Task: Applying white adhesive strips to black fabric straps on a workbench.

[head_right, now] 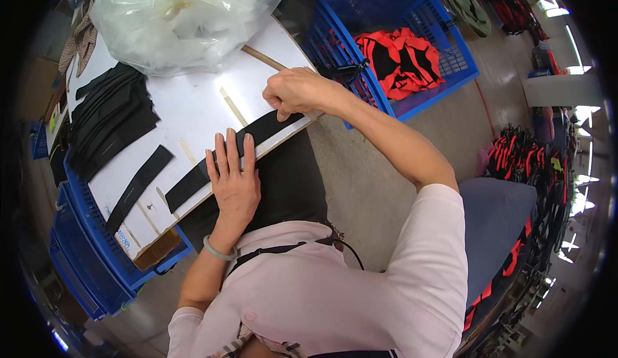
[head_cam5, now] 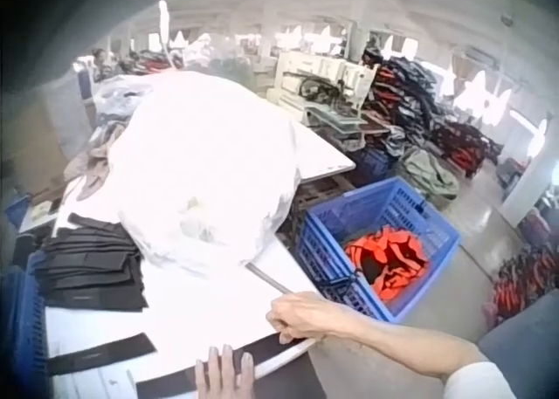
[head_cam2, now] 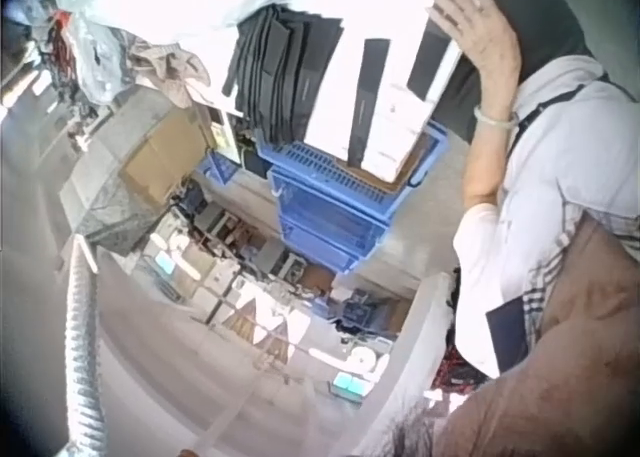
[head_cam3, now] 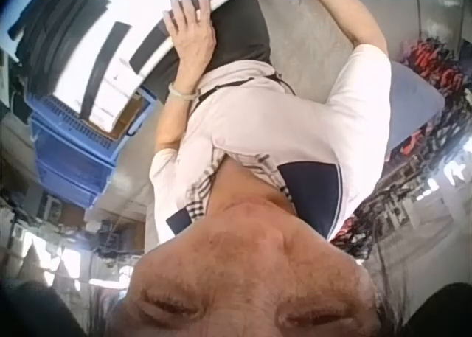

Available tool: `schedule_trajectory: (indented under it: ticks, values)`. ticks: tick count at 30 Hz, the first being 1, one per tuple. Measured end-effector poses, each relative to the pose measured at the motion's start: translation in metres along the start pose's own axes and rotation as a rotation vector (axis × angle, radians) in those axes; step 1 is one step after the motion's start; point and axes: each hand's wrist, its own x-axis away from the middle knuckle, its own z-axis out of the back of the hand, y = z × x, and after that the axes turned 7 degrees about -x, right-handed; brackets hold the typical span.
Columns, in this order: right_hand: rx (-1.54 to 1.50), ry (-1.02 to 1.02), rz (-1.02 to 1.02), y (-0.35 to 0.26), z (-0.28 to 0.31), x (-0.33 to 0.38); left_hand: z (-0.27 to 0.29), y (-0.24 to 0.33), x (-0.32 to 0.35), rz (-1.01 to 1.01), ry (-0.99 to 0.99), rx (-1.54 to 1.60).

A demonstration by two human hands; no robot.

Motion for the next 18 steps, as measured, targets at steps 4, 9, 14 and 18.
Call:
schedule_trajectory:
  ticks: [4,9,14,18]
  values:
    - [-0.041,0.003,0.021,0.003,-0.002,0.000,-0.001,0.000,0.000,-0.004,0.020,-0.050]
    - [-0.110,0.015,0.062,0.011,-0.002,0.001,-0.001,-0.003,0.001,-0.001,0.052,-0.035]
    - [-0.129,0.029,0.134,0.012,-0.006,-0.005,-0.002,-0.007,0.005,0.028,0.081,-0.027]
    - [-0.073,0.074,0.241,0.023,-0.001,0.005,-0.008,-0.003,0.000,-0.005,0.078,0.003]
